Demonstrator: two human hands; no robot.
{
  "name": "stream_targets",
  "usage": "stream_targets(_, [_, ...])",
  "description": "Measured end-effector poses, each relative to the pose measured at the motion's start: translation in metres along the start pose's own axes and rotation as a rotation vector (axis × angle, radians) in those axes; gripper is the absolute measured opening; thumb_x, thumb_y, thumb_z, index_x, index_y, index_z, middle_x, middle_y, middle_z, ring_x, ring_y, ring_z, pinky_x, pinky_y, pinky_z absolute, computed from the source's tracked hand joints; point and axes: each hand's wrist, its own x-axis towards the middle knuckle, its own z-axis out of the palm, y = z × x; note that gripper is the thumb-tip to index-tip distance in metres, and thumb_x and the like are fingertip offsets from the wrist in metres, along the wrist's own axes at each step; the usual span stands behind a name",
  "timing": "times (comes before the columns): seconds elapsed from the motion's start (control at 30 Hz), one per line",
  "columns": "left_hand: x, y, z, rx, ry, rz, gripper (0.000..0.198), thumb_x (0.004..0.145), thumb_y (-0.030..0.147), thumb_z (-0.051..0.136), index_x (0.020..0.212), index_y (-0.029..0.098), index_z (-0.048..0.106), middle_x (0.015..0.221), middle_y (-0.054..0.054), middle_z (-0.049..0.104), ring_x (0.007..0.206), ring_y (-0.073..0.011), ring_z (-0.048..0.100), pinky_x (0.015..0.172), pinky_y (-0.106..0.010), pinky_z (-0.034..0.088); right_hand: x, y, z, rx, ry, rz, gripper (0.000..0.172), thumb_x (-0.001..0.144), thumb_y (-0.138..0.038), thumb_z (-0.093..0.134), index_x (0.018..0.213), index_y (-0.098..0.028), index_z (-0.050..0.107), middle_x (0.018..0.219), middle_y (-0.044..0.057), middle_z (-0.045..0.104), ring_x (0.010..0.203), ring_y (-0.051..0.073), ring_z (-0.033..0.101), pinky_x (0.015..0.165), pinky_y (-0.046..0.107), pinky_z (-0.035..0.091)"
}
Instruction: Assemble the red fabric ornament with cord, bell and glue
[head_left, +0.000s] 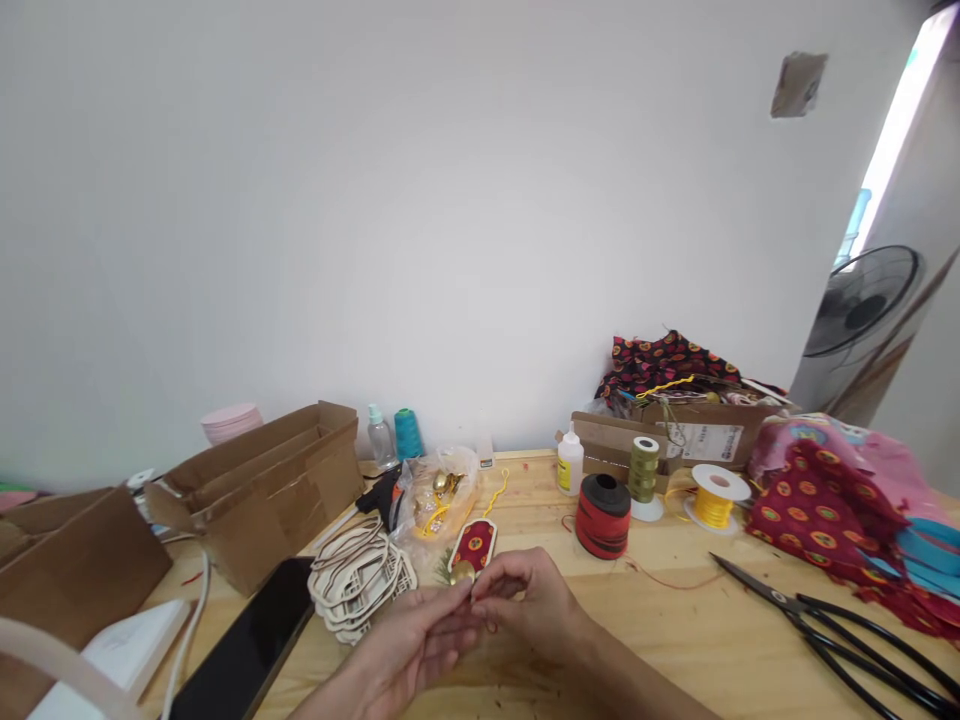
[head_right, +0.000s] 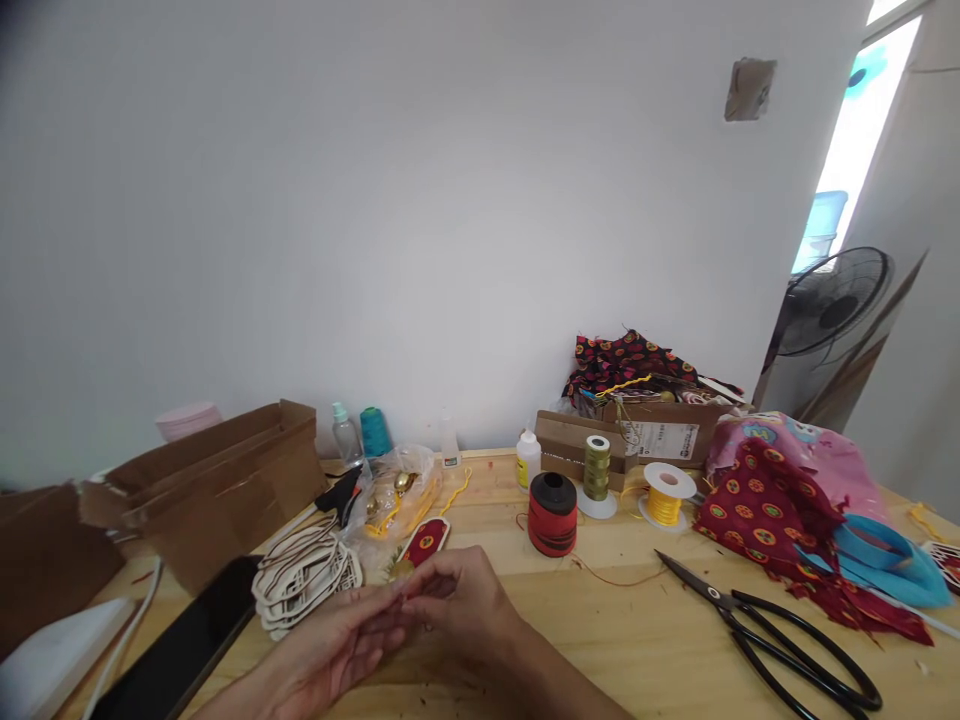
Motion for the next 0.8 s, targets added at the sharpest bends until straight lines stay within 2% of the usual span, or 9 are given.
stream_targets(0.13, [0.002, -0.001, -0.005, 0.001, 0.005, 0.012, 0.023, 0.058, 0.032, 0.072, 0.062, 0.012, 0.061, 0.052, 0.000, 0.065, 0.043, -0.0060, 0.058, 0.037, -0.010, 0.042, 0.001, 0.006, 0.001, -0.019, 0.001, -0.004, 0.014, 0.059, -0.027, 0.069, 0.066, -0.016, 0.066, 0.055, -0.002, 0.060, 0.044, 0.006, 0.049, 0.045, 0.017, 0.039])
stream_targets(0.3, [0.002, -0.002, -0.011, 0.060, -0.032, 0.020, 0.023, 0.061, 0.029, 0.071, 0.066, 0.008, 0.063, 0.057, -0.004, 0.066, 0.044, -0.0050, 0.057, 0.042, -0.011, 0.045, 0.001, 0.007, 0.000, -0.132, 0.028, -0.053, 0.007, 0.061, -0.019, 0.067, 0.067, -0.016, 0.067, 0.058, -0.001, 0.060, 0.047, 0.008, 0.051, 0.046, 0.018, 0.041])
stream_targets(0.4, [0.001, -0.002, -0.014, 0.045, -0.034, 0.009, 0.020, 0.060, 0.026, 0.072, 0.063, 0.008, 0.063, 0.057, -0.003, 0.065, 0.043, -0.0038, 0.055, 0.044, -0.011, 0.045, -0.001, 0.004, -0.001, -0.287, 0.020, -0.132, 0.007, 0.063, -0.014, 0.064, 0.068, -0.016, 0.068, 0.062, 0.001, 0.062, 0.052, 0.010, 0.053, 0.051, 0.020, 0.042])
stream_targets(0.53, [0.001, -0.002, -0.015, 0.049, -0.014, 0.012, 0.021, 0.053, 0.024, 0.076, 0.059, 0.011, 0.061, 0.052, 0.002, 0.061, 0.040, -0.0021, 0.051, 0.044, -0.011, 0.043, -0.004, -0.002, -0.003, -0.494, -0.044, -0.278, 0.017, 0.065, -0.007, 0.058, 0.075, -0.017, 0.069, 0.067, 0.004, 0.065, 0.059, 0.012, 0.055, 0.055, 0.020, 0.043])
stream_targets(0.63, [0.003, 0.003, -0.015, 0.249, 0.024, 0.053, 0.027, 0.051, 0.032, 0.075, 0.054, 0.012, 0.058, 0.044, 0.004, 0.055, 0.035, -0.0023, 0.045, 0.038, -0.012, 0.037, -0.004, -0.004, -0.003, -0.598, -0.057, -0.352, 0.018, 0.068, -0.009, 0.057, 0.077, -0.018, 0.069, 0.070, 0.005, 0.066, 0.063, 0.014, 0.058, 0.059, 0.021, 0.043])
stream_targets(0.7, [0.005, 0.009, -0.015, 0.505, 0.025, 0.119, 0.029, 0.054, 0.038, 0.069, 0.050, 0.012, 0.056, 0.041, 0.004, 0.052, 0.035, -0.0038, 0.043, 0.037, -0.014, 0.035, -0.003, -0.004, -0.002, -0.631, -0.068, -0.374, 0.018, 0.071, -0.012, 0.056, 0.079, -0.021, 0.069, 0.071, 0.004, 0.067, 0.065, 0.014, 0.059, 0.061, 0.021, 0.043])
stream_targets(0.8, [0.006, 0.018, -0.014, 0.827, 0.042, 0.234, 0.023, 0.058, 0.034, 0.061, 0.049, 0.014, 0.056, 0.039, 0.005, 0.049, 0.037, -0.0077, 0.043, 0.039, -0.018, 0.034, -0.002, -0.003, 0.001, -0.678, -0.071, -0.356, 0.019, 0.072, -0.012, 0.056, 0.079, -0.023, 0.069, 0.073, 0.003, 0.068, 0.066, 0.014, 0.060, 0.062, 0.020, 0.043])
